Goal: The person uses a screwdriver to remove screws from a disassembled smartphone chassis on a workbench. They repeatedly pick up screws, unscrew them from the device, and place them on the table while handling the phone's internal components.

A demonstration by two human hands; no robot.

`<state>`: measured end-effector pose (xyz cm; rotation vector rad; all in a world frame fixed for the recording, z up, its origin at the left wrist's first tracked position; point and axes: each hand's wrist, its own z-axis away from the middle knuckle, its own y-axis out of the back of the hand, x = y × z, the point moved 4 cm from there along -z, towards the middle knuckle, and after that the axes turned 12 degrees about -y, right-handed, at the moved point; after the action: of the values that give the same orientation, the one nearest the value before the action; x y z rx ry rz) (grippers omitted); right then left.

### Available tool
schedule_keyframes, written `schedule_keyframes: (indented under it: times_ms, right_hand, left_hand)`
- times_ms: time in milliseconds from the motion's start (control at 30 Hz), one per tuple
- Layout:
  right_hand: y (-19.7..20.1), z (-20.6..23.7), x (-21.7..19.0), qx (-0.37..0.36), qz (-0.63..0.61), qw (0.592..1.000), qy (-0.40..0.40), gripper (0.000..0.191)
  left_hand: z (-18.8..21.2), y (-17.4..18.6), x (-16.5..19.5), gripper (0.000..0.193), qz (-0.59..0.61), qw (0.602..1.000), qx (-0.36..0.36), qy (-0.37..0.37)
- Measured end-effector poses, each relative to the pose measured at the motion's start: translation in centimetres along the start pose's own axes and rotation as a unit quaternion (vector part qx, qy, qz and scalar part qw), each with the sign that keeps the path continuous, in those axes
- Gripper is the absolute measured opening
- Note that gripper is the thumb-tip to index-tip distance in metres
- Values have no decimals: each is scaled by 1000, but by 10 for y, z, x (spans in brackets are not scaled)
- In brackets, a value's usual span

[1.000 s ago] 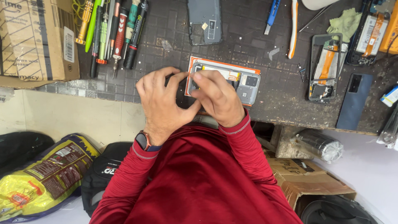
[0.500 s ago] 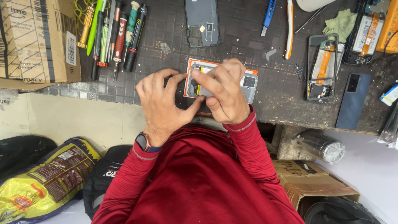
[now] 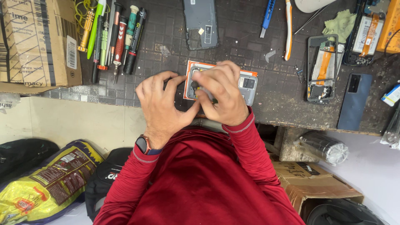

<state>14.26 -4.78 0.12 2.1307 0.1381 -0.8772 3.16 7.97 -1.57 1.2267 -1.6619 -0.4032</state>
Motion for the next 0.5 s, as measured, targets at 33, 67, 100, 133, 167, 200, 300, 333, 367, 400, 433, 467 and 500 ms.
schedule_keyframes:
  times_ms: [33,67,100,133,167,200,300,333,367,400,433,467,500]
  right_hand:
    - [-2,-1,0,4,5,1000,-5,63]
    - [-4,-1,1,9,9,1000,-10,67]
    - [-3,-1,0,22,5,1000,5,67]
    - [-3,-1,-2,36,1,999,20,68]
    - [-3,0,-4,49,-3,998,35,68]
    - [-4,-1,-4,37,-26,999,23,68]
    - [-9,-2,-5,15,-62,998,4,71]
    - [-10,-2,-5,16,-53,998,11,72]
    - [-11,-2,-6,17,-46,999,18,72]
    - [-12,-1,-5,20,-44,999,18,72]
    - [-13,0,-6,23,-42,999,18,71]
    - [-14,2,-5,26,-40,999,18,71]
    - [-15,5,-3,39,-34,999,-14,70]
  left_hand:
    - [0,0,0,55,0,1000,0,1]
    - [0,0,0,55,0,1000,-1,1]
    - [-1,0,0,55,0,1000,-2,1]
    - [0,0,0,56,-1,1000,-3,1]
    - [0,0,0,55,-3,1000,-3,2]
    - [0,0,0,54,-4,1000,-3,2]
    - [0,0,0,54,0,1000,-7,5]
    - [0,0,0,53,4,1000,-9,7]
    - [0,0,0,53,5,1000,-10,9]
    - [-1,1,0,53,5,1000,-11,11]
    - [-2,2,1,53,5,1000,-12,13]
    - [-3,3,1,54,10,1000,-15,11]
    - [-5,6,2,55,16,1000,-18,10]
